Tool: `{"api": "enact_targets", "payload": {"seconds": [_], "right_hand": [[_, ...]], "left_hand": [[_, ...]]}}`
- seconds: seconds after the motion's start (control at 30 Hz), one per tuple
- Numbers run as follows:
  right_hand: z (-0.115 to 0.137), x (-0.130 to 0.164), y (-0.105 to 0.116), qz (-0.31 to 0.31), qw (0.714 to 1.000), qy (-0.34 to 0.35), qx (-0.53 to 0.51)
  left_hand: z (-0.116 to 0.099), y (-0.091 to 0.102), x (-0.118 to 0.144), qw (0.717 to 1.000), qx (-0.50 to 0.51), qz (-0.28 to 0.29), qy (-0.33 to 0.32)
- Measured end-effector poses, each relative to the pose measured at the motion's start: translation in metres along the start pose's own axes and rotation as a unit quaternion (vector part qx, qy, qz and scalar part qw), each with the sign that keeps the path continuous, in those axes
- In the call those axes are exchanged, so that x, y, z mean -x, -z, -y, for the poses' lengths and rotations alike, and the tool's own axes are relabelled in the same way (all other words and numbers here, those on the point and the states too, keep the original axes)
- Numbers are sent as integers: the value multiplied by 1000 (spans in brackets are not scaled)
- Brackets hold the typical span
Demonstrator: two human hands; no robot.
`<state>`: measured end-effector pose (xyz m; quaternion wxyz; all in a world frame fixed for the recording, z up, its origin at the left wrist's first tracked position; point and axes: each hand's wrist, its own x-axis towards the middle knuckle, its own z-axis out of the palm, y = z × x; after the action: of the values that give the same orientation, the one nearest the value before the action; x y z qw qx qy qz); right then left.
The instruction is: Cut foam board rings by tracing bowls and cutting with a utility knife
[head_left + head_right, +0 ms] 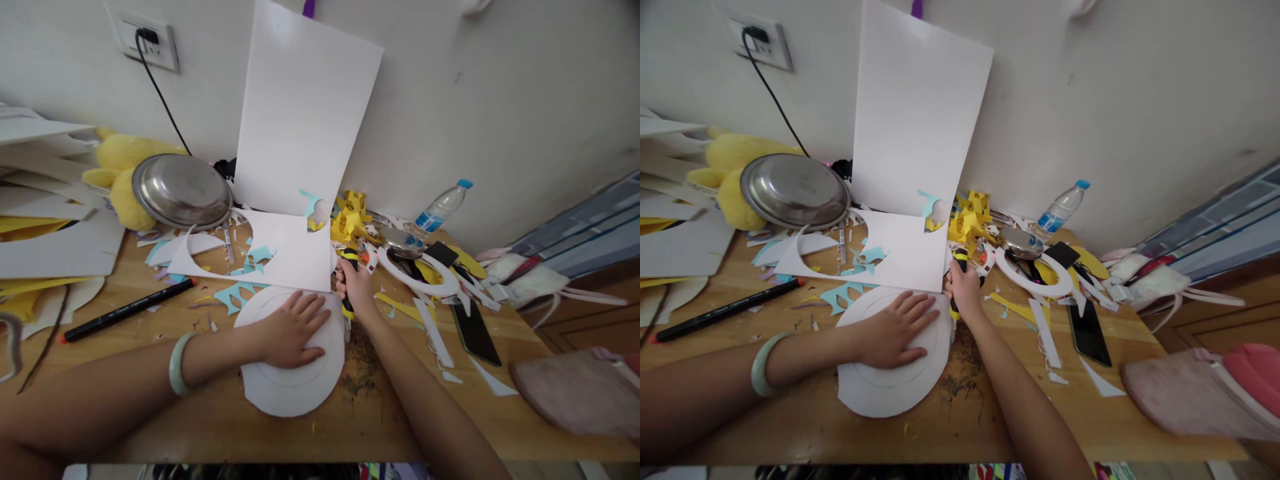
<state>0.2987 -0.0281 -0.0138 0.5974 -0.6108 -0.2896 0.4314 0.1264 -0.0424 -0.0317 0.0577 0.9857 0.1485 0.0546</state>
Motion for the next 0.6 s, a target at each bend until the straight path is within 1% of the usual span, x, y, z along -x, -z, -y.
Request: {"api": "enact_targets", "payload": {"seconds": [0.2, 0.47, 0.6], "right_hand": [[2, -2, -6, 15, 1000, 3, 18], [3, -5, -9, 44, 998, 1, 36], [2, -7, -11, 54, 998, -7, 35]], "left_hand": [[-1, 4, -1, 1000, 8, 22, 3], [1, 1, -1, 1000, 7, 15, -11], [1, 2, -1, 1000, 4, 23, -8]]}}
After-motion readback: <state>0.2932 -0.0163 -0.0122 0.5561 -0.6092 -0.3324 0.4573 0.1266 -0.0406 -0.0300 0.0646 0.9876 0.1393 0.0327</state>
